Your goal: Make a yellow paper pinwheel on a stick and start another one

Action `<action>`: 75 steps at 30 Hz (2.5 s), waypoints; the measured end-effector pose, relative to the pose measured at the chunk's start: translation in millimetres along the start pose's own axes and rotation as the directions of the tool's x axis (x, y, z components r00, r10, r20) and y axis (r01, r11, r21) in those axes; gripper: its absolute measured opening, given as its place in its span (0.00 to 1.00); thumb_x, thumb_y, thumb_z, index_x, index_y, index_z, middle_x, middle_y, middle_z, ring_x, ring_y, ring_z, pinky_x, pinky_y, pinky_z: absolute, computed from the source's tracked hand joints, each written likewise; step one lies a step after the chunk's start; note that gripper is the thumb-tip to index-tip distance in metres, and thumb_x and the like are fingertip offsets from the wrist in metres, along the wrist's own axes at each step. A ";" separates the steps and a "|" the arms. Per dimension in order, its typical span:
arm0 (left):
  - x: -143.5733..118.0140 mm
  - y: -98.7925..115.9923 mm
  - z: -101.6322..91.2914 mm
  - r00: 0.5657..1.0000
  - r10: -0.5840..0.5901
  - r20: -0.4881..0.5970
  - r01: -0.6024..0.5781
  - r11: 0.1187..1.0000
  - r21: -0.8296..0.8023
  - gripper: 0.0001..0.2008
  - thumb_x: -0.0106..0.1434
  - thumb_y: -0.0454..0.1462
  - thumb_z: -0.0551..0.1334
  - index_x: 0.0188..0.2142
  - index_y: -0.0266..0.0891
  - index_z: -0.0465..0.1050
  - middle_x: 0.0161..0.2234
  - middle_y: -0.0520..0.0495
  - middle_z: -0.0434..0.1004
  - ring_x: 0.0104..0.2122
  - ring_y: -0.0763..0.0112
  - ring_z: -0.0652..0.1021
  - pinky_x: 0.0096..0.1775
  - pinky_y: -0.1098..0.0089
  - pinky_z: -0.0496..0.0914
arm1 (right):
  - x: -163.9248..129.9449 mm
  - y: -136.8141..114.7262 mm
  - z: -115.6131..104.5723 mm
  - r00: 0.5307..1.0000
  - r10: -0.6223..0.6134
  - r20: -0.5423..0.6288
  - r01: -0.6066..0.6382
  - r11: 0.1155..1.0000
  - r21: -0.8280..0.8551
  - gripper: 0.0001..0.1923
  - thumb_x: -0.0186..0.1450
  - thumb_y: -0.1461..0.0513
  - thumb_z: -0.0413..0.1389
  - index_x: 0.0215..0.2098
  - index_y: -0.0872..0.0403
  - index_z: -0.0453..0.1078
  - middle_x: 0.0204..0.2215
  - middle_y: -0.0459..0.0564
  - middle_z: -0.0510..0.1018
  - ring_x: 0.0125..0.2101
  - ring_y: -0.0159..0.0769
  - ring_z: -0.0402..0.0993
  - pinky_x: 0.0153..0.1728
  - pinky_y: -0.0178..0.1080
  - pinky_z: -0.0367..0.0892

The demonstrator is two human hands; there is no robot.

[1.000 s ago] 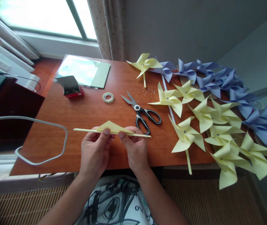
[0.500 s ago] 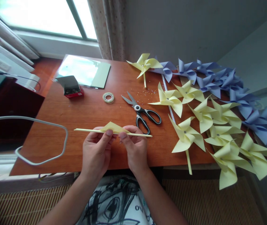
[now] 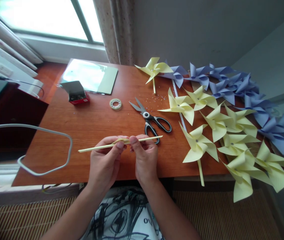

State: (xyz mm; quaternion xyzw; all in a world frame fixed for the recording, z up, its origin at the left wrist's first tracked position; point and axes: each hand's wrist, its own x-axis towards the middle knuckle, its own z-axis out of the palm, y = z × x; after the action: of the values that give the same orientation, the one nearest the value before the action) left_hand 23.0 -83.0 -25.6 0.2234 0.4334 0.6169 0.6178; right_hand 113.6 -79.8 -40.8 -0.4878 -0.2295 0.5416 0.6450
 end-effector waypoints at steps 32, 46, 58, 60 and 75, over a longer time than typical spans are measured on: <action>-1.2 -0.7 -5.3 0.984 0.160 0.082 -0.155 0.986 -0.056 0.03 0.57 0.35 0.75 0.31 0.41 0.84 0.34 0.49 0.83 0.33 0.75 0.79 0.36 0.77 0.75 | -13.7 -8.8 2.9 0.989 0.147 0.016 -0.147 0.962 0.230 0.16 0.59 0.54 0.71 0.23 0.55 0.74 0.18 0.42 0.74 0.20 0.23 0.67 0.22 0.26 0.62; 8.2 18.6 -10.9 0.924 0.371 0.095 -0.382 0.908 0.172 0.04 0.62 0.32 0.71 0.34 0.43 0.83 0.34 0.51 0.84 0.38 0.72 0.82 0.45 0.72 0.76 | -21.3 -9.7 -6.1 0.829 0.464 0.312 -0.513 0.853 0.095 0.22 0.65 0.46 0.62 0.29 0.56 0.77 0.24 0.46 0.78 0.21 0.25 0.73 0.19 0.26 0.63; 46.4 34.8 -7.6 0.947 -0.145 0.286 0.067 0.961 0.267 0.09 0.54 0.38 0.76 0.31 0.37 0.81 0.25 0.51 0.80 0.25 0.76 0.76 0.29 0.77 0.69 | 13.8 -42.8 -24.9 0.941 0.029 0.337 0.086 0.942 -0.323 0.12 0.69 0.53 0.59 0.35 0.52 0.80 0.29 0.46 0.80 0.28 0.31 0.73 0.31 0.34 0.69; 49.8 28.9 -4.7 0.925 -0.201 0.322 0.108 0.953 0.283 0.10 0.55 0.40 0.76 0.31 0.36 0.81 0.25 0.49 0.80 0.25 0.75 0.77 0.30 0.76 0.69 | 24.7 -46.6 -23.6 0.949 -0.023 0.315 0.135 0.931 -0.339 0.10 0.69 0.54 0.60 0.38 0.51 0.80 0.31 0.46 0.81 0.29 0.31 0.74 0.32 0.34 0.69; 49.7 21.3 -5.2 0.815 -0.437 0.381 0.359 0.896 0.261 0.13 0.51 0.40 0.78 0.29 0.36 0.78 0.25 0.51 0.79 0.24 0.75 0.78 0.28 0.77 0.71 | 63.4 -51.0 5.0 0.912 0.047 0.407 0.011 0.990 -0.139 0.09 0.61 0.56 0.66 0.32 0.53 0.77 0.25 0.42 0.76 0.25 0.27 0.67 0.28 0.32 0.64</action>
State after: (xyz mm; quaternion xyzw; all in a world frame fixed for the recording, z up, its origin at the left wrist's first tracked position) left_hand -0.1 -33.9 -24.0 0.3118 0.3764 0.3680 0.7910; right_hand 153.2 -16.3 -8.6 -0.4092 -0.3917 0.6206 0.5422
